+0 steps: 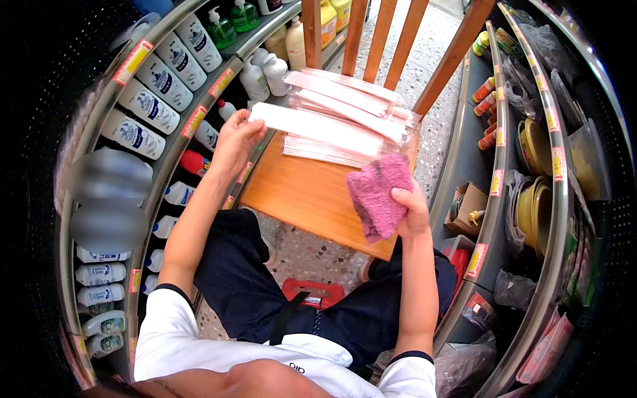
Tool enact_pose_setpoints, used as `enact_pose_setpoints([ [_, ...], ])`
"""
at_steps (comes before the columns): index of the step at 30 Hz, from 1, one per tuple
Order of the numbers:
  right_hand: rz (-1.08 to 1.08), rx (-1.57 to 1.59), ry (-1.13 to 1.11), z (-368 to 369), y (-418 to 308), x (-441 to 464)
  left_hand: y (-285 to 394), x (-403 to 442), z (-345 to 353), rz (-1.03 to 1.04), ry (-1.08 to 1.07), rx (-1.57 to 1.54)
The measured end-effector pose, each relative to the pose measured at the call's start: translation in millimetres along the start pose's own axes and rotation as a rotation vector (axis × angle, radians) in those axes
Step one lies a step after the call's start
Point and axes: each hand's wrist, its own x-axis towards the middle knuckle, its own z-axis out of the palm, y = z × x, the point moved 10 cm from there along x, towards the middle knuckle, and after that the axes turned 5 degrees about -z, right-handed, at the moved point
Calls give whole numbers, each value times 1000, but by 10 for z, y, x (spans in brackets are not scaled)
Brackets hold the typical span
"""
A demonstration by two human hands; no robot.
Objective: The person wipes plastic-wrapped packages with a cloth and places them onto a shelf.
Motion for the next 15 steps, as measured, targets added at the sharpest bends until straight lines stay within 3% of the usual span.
enact_pose_setpoints([
  [4, -77, -15, -38, -38, -174, -85, -326, -529, -22, -129, -52, 51],
  [10, -142, -306, 35, -48, -249, -149, -1077, -1093, -187, -361, -56, -3],
  [13, -258, -491, 188, -22, -244, -186, -1115, -1105, -243, -318, -135, 339],
  [15, -347, -626, 277, 28, -170, -245, -906, -1154, -277, -162, -139, 638],
])
